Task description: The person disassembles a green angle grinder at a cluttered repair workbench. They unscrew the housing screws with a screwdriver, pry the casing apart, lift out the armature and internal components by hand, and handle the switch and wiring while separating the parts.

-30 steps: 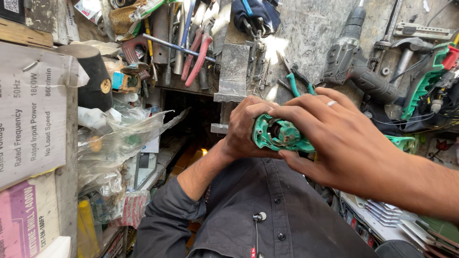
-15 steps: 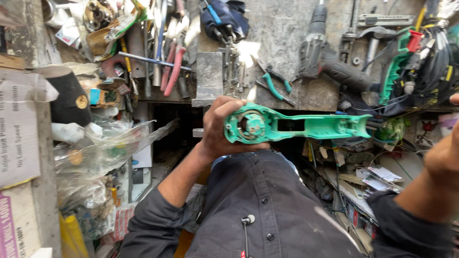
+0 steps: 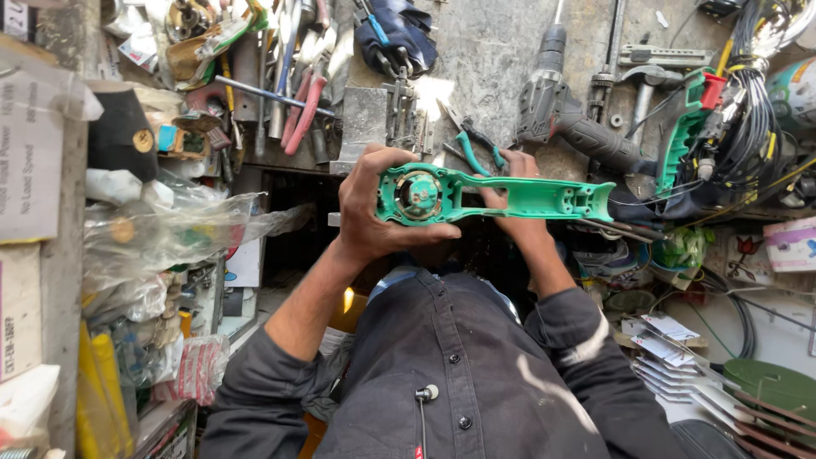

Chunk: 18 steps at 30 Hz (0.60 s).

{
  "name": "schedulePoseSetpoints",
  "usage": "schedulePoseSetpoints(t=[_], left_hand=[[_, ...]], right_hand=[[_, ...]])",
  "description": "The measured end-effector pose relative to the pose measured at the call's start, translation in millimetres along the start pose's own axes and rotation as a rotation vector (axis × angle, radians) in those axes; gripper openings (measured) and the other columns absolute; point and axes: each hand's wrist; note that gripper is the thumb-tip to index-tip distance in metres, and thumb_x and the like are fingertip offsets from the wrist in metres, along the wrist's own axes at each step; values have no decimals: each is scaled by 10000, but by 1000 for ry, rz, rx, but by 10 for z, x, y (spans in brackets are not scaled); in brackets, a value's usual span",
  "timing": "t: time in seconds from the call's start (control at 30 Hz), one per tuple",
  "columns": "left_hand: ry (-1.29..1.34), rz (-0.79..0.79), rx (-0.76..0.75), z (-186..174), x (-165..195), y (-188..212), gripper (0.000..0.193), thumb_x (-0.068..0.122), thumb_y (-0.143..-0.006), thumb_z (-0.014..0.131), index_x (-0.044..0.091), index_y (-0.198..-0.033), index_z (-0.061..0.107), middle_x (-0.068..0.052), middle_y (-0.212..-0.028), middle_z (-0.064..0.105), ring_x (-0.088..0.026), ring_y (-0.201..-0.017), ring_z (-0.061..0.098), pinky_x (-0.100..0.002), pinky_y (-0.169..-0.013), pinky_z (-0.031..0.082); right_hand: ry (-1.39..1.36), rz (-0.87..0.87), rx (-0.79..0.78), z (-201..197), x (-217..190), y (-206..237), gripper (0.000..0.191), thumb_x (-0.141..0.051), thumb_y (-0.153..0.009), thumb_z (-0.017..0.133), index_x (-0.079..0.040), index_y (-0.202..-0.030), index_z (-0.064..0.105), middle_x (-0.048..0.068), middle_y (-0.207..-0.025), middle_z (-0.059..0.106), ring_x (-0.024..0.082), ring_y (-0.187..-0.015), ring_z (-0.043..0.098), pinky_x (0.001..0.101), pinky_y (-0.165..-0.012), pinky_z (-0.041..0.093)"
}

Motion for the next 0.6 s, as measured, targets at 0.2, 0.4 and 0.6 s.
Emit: schedulePoseSetpoints(t=[0.2,0.4,0.6], left_hand=[[27,37,65,-1,-16,12,855,461,-633,1016,35,-1224,568,-111,-1070,651,-232,-974,687,-324,-805,588],[-23,60,68,-45,-39,14,843,508,-633,994,49,-1197,568,-104,-1063,660,-229,-959,698,-345,-842,600],[2,92,55,-81,-84,-12,820,504,-661,991,51,-1196,565,-84,-1046,661,-220,-955,688,-325,-795,593]], right_hand=[[125,-6,46,151,-199,-291,695,-352,-756,920,2,-1282,636,192,-1131,612,348,-974,636,435,-822,524],[-154,112,128,54,-232,-309,644,-274,-822,926,-19,-1334,630,113,-1201,602,234,-972,621,355,-856,537],[-882,210,426,92,-91,-359,546,-80,-922,817,-13,-1386,538,48,-1215,612,165,-1131,629,313,-1052,524]])
Point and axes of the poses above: each hand's wrist, its own y-axis away from the middle knuckle, its own z-axis out of the palm, x = y × z
